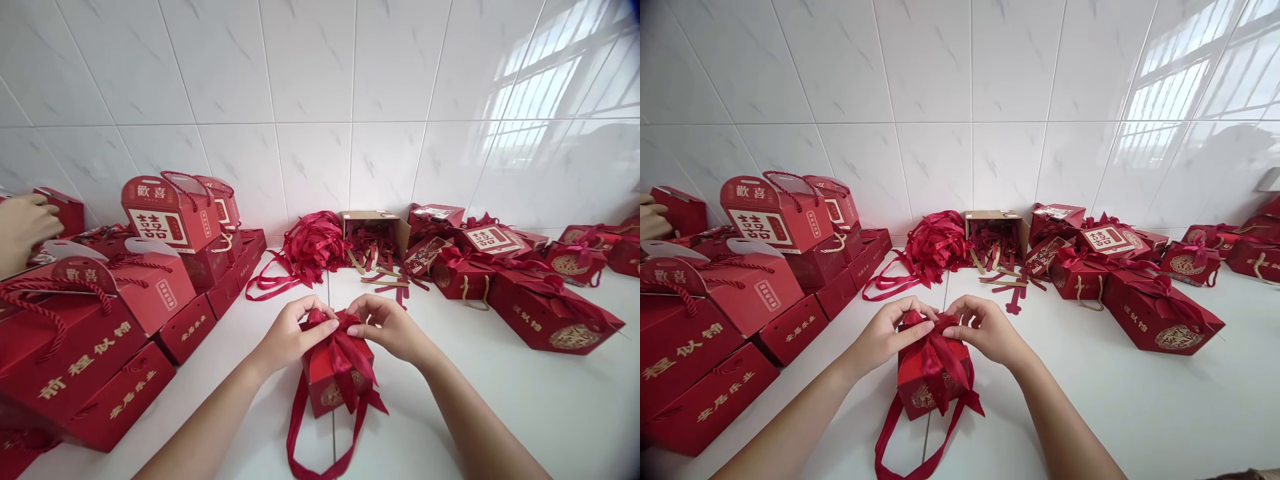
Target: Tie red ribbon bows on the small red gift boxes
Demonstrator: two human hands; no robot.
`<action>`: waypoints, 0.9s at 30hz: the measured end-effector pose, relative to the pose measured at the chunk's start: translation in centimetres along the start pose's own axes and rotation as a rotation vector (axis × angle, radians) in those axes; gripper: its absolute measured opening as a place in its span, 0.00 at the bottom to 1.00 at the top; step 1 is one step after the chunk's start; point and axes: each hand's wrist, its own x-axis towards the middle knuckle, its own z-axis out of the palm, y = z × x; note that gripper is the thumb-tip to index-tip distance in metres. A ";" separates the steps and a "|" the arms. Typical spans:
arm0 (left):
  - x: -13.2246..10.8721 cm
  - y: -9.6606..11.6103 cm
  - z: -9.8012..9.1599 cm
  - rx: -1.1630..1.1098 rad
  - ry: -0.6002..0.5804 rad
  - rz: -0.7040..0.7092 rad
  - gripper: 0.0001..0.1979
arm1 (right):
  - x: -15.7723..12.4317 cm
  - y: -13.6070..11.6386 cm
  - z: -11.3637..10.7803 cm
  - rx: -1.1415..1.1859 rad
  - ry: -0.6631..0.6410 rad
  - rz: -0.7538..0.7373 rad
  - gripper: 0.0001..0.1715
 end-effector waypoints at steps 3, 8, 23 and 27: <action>0.0 -0.2 0.1 -0.009 0.024 0.023 0.14 | 0.0 0.0 -0.1 -0.055 0.023 -0.020 0.13; 0.0 -0.7 0.6 -0.049 0.075 0.033 0.17 | 0.0 0.1 0.1 -0.061 0.058 -0.034 0.15; 0.2 -1.4 1.5 -0.066 0.056 0.004 0.25 | -0.1 0.2 -0.6 -0.471 0.213 -0.169 0.16; 0.2 -1.5 1.7 -0.066 0.035 -0.009 0.25 | 0.0 0.2 -1.0 -0.484 0.256 -0.133 0.15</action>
